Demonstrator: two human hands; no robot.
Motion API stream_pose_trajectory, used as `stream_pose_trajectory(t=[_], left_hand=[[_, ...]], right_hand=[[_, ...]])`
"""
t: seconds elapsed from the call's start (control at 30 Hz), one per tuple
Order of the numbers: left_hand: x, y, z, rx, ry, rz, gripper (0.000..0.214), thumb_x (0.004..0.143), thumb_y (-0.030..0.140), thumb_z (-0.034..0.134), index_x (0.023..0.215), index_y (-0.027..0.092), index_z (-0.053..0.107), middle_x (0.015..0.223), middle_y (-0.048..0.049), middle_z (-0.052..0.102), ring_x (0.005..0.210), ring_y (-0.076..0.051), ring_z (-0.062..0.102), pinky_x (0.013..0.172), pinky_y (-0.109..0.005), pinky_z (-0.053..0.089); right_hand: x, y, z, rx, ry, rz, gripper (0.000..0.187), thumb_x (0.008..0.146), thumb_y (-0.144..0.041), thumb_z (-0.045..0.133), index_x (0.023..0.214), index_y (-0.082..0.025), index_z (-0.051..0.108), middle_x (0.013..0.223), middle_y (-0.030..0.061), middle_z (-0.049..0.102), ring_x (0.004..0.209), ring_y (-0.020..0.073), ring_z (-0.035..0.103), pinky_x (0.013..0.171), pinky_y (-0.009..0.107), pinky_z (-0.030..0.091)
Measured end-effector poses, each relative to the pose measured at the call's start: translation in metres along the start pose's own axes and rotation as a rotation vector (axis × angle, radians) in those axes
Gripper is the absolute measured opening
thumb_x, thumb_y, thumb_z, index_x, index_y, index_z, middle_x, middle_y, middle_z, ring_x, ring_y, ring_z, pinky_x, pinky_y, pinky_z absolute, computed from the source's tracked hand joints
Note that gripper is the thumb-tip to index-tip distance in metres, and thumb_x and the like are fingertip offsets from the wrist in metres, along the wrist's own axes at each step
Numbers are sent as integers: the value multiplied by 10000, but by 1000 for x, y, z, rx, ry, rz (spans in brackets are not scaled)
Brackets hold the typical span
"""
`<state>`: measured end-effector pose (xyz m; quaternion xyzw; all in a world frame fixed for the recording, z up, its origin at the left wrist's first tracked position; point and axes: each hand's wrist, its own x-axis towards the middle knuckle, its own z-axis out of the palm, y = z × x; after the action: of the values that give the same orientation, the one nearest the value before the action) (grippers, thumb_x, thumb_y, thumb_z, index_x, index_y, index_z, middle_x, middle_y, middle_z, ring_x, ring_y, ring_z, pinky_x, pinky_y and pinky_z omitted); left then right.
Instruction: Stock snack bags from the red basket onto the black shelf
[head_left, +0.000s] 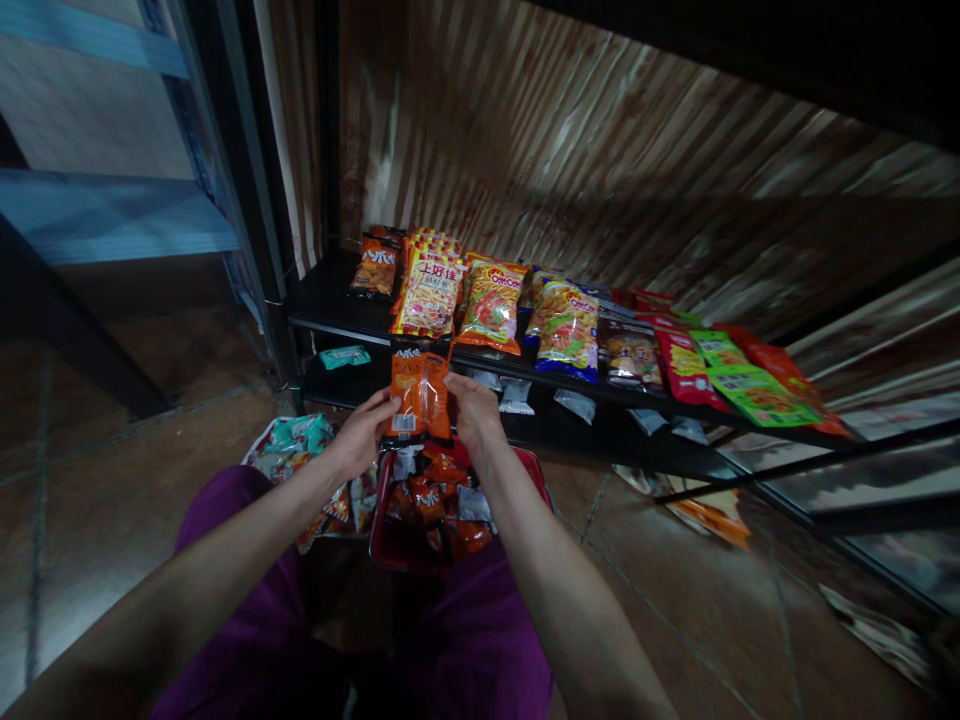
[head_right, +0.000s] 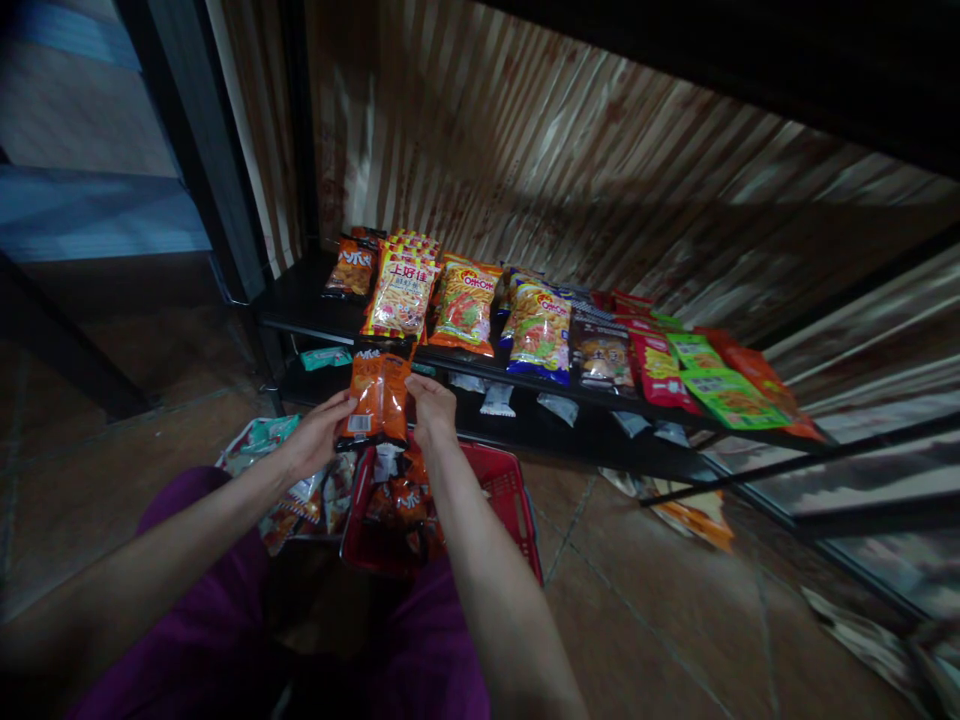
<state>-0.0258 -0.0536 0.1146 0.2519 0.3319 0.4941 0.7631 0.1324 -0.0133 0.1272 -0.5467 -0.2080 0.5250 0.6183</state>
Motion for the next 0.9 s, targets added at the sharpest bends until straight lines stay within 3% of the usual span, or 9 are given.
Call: stream_pose_trajectory(t=[0.17,0.33,0.53,0.73,0.9], left_hand=[[-5,-2,-2,-40,-62,-23,361,753,116,624,1108,184,610,1032,-58,679,874,-183,651,765,-332,536],[-9,-1,-3,-91,-85,-3,448,724,34,593,1158,142,585,1071,-91,668,914,-180,648,835,-315,512],[-16,-5,3,-117,9,44,385,715,40,615,1091,123,609,1016,-84,678,895,-160,648,887,-310,488],[-23,-8,12,-65,119,71,333,684,17,619,992,142,643,879,-43,698,782,-120,650,811,-258,501],[-21,-9,10,17,89,109,390,667,37,613,1040,145,654,919,-55,709,819,-155,655,776,-266,498]], right_hand=[[17,3,-6,40,53,53,119,631,-36,650,632,-155,654,538,-23,668,471,117,596,500,232,510],[25,4,-8,62,57,79,139,661,-24,642,640,-161,626,540,-28,666,487,124,615,572,258,546],[28,8,-10,91,53,135,143,741,-40,569,670,-155,616,520,-24,653,504,130,623,625,282,560],[27,10,-9,81,55,158,87,732,-68,611,687,-141,624,516,-17,649,517,132,622,592,256,546],[13,3,-6,72,4,172,52,761,-194,652,726,-166,625,556,-17,659,548,139,630,584,262,543]])
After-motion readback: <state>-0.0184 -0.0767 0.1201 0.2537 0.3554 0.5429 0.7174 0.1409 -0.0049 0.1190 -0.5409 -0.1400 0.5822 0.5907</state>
